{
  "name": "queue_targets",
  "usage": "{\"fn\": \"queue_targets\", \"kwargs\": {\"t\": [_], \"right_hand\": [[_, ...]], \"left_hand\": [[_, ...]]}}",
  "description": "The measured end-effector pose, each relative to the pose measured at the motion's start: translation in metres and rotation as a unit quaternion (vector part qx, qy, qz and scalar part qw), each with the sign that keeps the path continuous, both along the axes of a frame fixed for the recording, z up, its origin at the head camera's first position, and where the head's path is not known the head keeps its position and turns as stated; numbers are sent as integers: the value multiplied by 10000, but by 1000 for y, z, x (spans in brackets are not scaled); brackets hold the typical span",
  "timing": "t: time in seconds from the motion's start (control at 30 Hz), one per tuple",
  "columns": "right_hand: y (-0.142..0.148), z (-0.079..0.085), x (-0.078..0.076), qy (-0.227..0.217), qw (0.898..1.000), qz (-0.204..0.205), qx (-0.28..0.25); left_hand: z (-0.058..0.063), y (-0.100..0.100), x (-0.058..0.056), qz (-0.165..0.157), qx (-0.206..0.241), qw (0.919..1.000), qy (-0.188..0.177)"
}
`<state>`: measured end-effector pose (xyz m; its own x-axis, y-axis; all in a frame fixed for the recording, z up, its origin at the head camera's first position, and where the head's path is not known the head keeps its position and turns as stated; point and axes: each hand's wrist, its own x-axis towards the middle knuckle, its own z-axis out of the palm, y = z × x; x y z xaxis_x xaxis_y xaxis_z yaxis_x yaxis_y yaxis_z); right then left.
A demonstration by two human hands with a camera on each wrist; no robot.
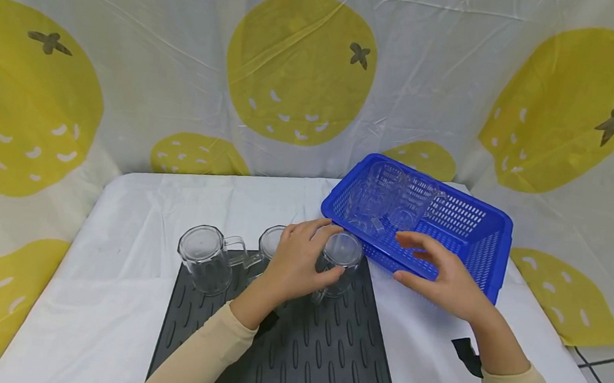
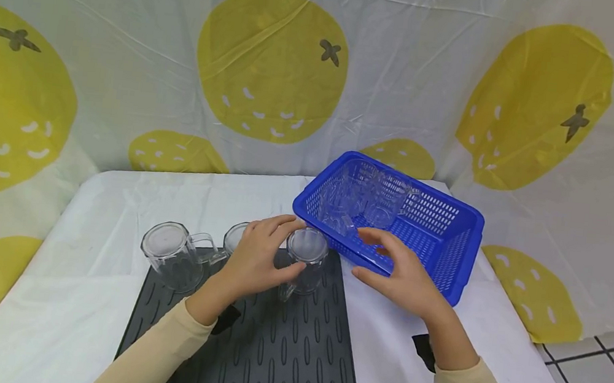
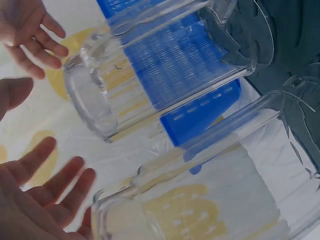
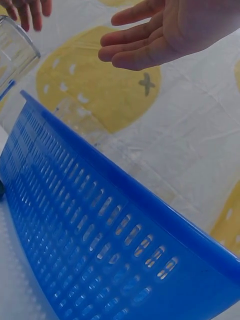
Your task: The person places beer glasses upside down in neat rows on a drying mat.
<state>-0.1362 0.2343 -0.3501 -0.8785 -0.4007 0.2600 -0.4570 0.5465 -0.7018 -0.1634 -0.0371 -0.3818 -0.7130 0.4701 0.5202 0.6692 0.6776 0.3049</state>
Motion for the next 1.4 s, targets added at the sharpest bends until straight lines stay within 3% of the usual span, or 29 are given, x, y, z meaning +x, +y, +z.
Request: {"fn": "queue_targets", "kwargs": {"t": [0.17, 0.27, 0.57, 0.97, 1.23, 1.4], "right_hand": [[1, 4, -4, 166, 9998, -19, 99], [2, 8, -6, 247, 9995, -57, 195], [9, 24, -22, 17, 9973, -619, 382], [21, 54, -69, -319, 9913, -1053, 718], [39, 41, -109, 89, 9837, -1415, 1102], [47, 31, -129, 85, 9811, -1509, 1207]], "left_hand": [[4, -11, 11, -575, 667, 9951, 447], [6, -17, 20, -834, 928, 9907, 535], [6, -34, 41, -1359, 1239, 9808, 641], [-3, -50, 58, -1297, 1287, 9814, 588], [-5, -56, 65, -1236, 1189, 9839, 509], [-6, -60, 70, -1131, 1214, 9851, 456]]}}
